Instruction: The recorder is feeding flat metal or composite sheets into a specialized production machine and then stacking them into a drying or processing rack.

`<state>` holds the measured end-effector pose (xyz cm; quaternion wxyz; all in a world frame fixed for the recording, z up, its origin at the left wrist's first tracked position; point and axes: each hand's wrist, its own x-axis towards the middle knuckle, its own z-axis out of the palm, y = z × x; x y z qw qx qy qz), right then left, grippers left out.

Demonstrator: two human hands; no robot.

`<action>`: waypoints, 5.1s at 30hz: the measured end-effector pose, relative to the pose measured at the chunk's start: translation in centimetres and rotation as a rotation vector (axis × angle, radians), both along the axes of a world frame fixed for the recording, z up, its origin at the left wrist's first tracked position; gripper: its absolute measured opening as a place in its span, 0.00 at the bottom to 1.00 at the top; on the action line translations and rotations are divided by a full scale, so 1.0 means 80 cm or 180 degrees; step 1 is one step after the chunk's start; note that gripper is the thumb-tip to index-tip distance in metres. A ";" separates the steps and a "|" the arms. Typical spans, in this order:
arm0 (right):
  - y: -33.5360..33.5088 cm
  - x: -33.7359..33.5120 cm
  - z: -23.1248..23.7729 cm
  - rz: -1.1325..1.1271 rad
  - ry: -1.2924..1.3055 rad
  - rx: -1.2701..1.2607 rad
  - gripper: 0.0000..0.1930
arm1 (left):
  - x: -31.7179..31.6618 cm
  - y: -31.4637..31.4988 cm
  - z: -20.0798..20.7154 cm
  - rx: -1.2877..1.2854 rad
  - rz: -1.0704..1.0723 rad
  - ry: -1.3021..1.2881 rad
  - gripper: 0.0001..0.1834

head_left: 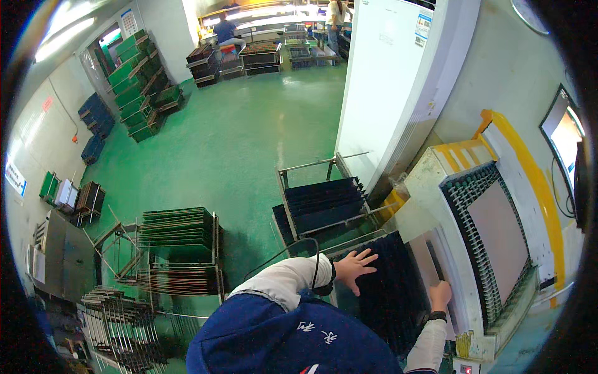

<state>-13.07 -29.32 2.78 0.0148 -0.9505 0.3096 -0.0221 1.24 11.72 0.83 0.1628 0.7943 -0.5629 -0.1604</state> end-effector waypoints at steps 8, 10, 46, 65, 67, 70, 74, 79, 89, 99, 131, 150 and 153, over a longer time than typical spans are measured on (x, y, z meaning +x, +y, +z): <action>0.005 0.009 0.005 -0.0176 0.0241 0.0018 0.19 | 0.001 0.004 0.000 0.0005 0.0033 -0.0017 0.65; -0.001 0.014 0.004 -0.0244 0.0253 -0.0018 0.20 | 0.008 0.003 0.011 0.0020 0.0006 -0.0033 0.65; -0.003 0.018 0.001 -0.0318 0.0083 0.0037 0.17 | 0.009 0.006 0.013 -0.0112 0.0044 0.0057 0.64; 0.008 0.021 0.011 -0.0377 0.0222 -0.0078 0.18 | 0.006 0.012 0.026 -0.0181 0.0103 0.0088 0.61; 0.010 0.021 0.012 -0.0401 0.0222 -0.0072 0.18 | 0.005 0.013 0.028 -0.0184 0.0105 0.0087 0.61; 0.005 0.019 0.010 -0.0430 0.0198 -0.0023 0.18 | 0.006 0.010 0.024 -0.0188 0.0085 0.0044 0.61; -0.001 0.017 0.007 -0.0417 0.0179 -0.0009 0.17 | 0.007 0.007 0.023 -0.0170 0.0065 0.0022 0.62; 0.013 0.022 0.017 -0.0489 0.0157 0.0124 0.14 | 0.008 0.010 0.022 -0.0085 0.0062 0.0005 0.64; 0.009 0.020 0.012 -0.0369 0.0066 0.0048 0.15 | 0.008 0.009 0.014 -0.0175 0.0080 0.0001 0.64; 0.003 0.018 0.006 -0.0407 0.0040 0.0050 0.16 | 0.009 0.008 0.012 -0.0152 0.0045 -0.0037 0.65; 0.008 0.018 0.013 -0.0386 0.0089 -0.0061 0.19 | 0.009 0.007 0.010 -0.0220 0.0031 -0.0061 0.64; 0.006 0.017 0.006 -0.0411 0.0031 -0.0010 0.15 | 0.009 0.007 0.012 -0.0142 0.0052 -0.0020 0.64; 0.008 0.018 0.008 -0.0382 0.0036 0.0006 0.14 | 0.009 0.008 0.013 -0.0137 0.0061 -0.0003 0.64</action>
